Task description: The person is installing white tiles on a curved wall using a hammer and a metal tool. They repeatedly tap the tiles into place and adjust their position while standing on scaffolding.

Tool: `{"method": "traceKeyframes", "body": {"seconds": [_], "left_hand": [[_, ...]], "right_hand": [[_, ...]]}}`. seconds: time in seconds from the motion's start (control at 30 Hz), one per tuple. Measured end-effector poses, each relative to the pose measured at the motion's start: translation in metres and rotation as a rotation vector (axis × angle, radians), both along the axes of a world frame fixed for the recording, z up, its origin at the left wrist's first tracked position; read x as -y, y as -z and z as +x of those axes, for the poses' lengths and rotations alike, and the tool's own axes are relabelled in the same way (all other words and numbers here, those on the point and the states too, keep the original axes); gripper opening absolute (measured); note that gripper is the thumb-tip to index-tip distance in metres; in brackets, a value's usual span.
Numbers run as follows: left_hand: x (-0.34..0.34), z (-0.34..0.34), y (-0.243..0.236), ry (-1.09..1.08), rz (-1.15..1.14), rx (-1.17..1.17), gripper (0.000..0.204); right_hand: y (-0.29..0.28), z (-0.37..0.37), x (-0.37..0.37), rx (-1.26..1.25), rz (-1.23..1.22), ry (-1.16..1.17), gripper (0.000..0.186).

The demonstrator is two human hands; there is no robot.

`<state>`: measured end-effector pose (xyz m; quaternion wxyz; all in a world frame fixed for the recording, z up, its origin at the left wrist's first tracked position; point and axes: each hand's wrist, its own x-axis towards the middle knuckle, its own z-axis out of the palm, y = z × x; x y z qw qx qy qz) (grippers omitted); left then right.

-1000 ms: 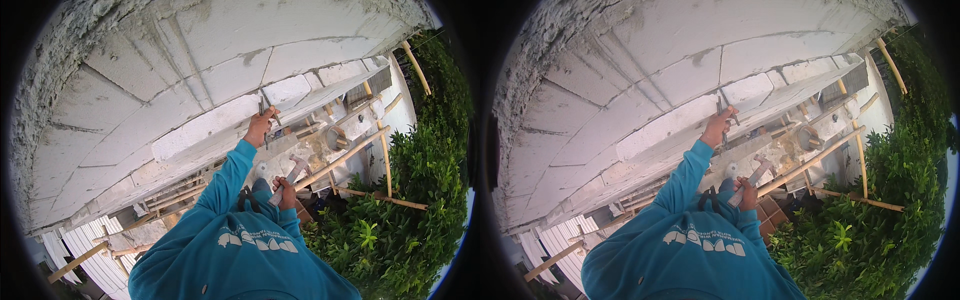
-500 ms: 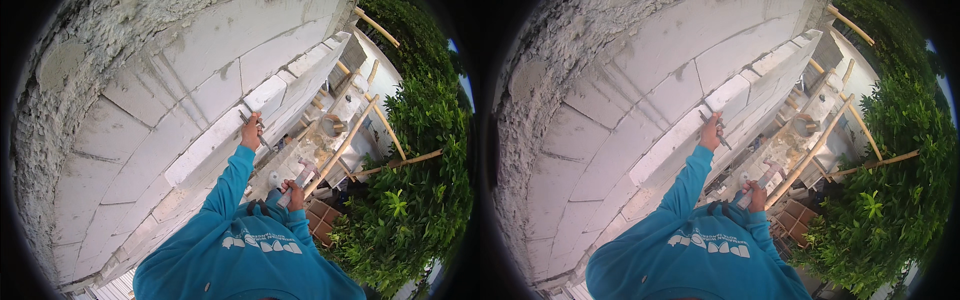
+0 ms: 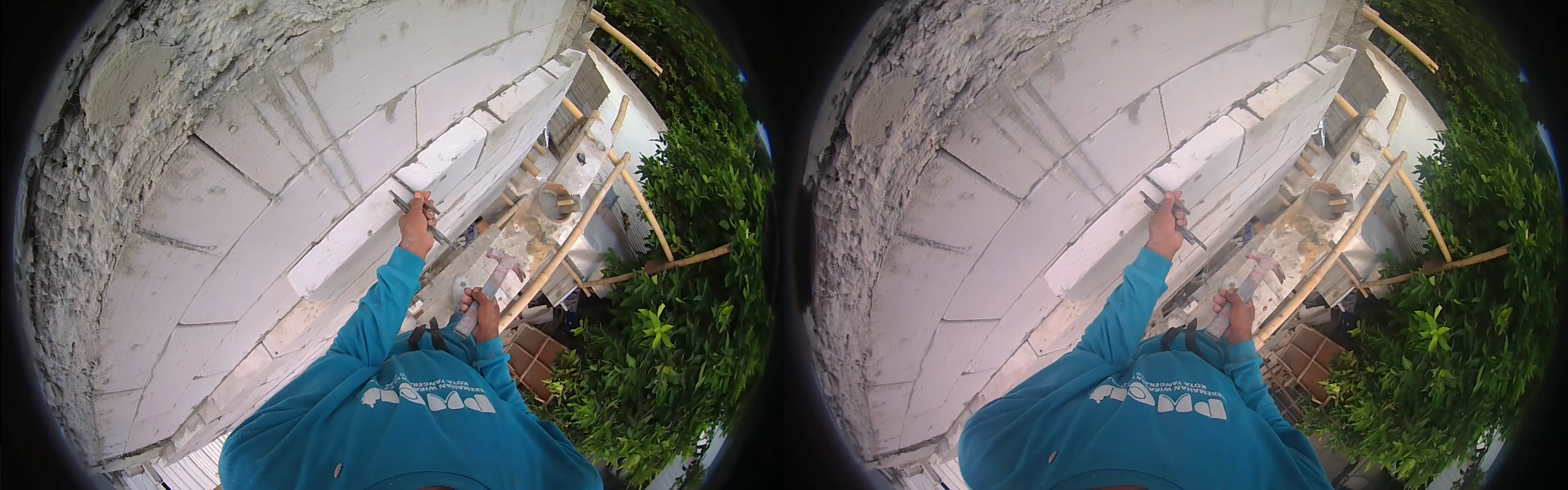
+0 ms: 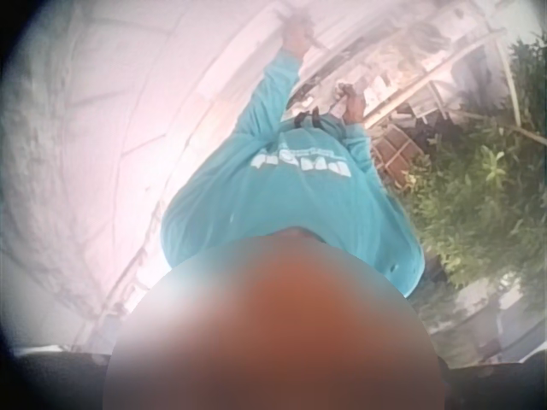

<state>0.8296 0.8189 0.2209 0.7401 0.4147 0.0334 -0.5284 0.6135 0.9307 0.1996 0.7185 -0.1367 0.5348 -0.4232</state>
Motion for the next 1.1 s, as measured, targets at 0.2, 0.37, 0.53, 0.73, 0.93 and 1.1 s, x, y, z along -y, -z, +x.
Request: {"method": "traceKeyframes", "body": {"seconds": [0.2, 0.37, 0.53, 0.73, 0.93, 1.1], "left_hand": [[-0.008, 0.008, 0.002, 0.040, 0.047, 0.001, 0.030], [-0.003, 0.015, -0.001, 0.155, 0.069, 0.023, 0.031], [-0.005, 0.023, 0.004, 0.191, 0.052, 0.049, 0.031], [-0.009, 0.025, -0.001, 0.240, 0.028, 0.050, 0.031], [-0.010, 0.032, 0.000, 0.270, 0.045, 0.074, 0.032], [-0.005, 0.034, -0.001, 0.278, 0.065, 0.096, 0.033]], "right_hand": [[-0.013, 0.012, -0.003, 0.002, -0.040, -0.070, 0.017], [-0.031, 0.022, 0.000, -0.012, -0.173, -0.061, 0.017], [-0.056, 0.031, 0.006, -0.044, -0.330, -0.012, 0.020], [-0.063, 0.043, 0.004, 0.026, -0.433, 0.165, 0.023], [-0.049, 0.090, -0.016, 0.111, -0.492, 0.328, 0.017], [-0.016, 0.115, -0.034, 0.065, -0.397, -0.059, 0.015]]}}
